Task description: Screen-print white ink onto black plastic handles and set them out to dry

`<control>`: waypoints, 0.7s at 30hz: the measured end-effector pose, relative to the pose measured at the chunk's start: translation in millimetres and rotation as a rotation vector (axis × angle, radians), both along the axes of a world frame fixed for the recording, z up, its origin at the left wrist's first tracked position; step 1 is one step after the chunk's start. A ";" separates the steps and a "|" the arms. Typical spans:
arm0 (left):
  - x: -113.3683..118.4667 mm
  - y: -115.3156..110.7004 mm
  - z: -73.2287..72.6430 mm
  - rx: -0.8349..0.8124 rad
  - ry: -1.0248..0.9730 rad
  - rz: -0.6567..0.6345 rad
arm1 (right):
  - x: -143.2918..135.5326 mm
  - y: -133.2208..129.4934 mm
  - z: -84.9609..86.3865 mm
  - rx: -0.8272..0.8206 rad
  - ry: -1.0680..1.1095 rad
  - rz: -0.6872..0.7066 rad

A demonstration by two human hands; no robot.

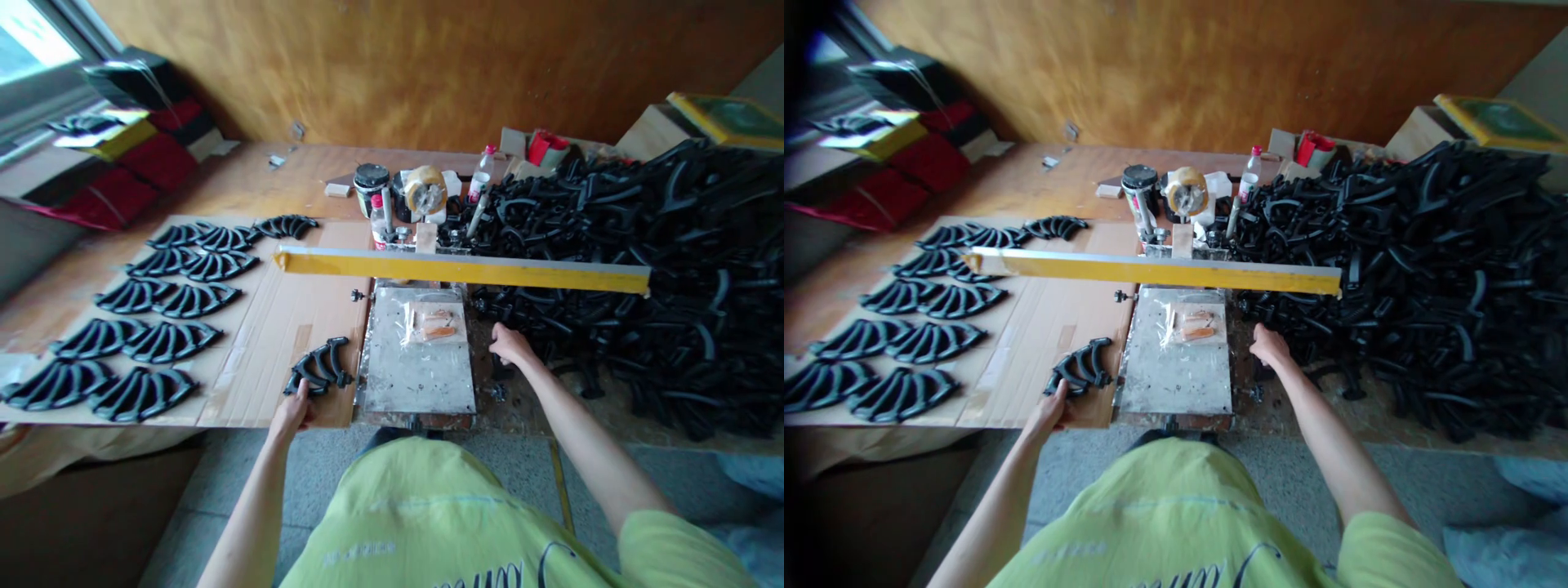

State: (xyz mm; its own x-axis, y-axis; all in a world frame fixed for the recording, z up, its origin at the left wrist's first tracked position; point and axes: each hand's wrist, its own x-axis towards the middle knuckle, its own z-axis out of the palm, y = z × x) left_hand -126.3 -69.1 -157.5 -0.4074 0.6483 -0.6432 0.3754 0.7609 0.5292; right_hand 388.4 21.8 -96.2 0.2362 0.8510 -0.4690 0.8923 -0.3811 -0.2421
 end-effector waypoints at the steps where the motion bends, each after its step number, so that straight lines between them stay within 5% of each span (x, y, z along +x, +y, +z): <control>1: -2.9 4.6 4.3 -0.061 0.052 -0.045 | 6.5 2.0 7.1 0.069 0.097 -0.060; 3: -2.9 14.6 19.2 -0.113 0.105 -0.095 | 14.4 7.6 22.1 0.294 0.300 -0.098; 6: 20.7 40.1 59.3 0.168 -0.010 -0.088 | -1.1 18.6 34.9 0.554 0.510 0.101; 14: 141.1 120.2 206.2 0.930 -0.591 -0.067 | -101.9 29.9 6.9 0.676 0.311 0.608; 17: 159.1 122.9 227.4 0.991 -0.683 -0.096 | -105.6 23.2 9.1 0.672 0.209 0.698; 21: 153.1 103.4 218.0 0.975 -0.659 -0.067 | -75.1 20.5 25.5 0.640 0.107 0.545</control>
State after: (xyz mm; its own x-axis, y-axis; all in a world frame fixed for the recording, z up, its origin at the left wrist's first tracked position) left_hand 26.8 34.4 60.5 -0.1276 0.9899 0.0625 -0.1643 -0.0833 0.9829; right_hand 313.3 42.3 -70.7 -0.3020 0.9422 0.1454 0.8714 0.3347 -0.3587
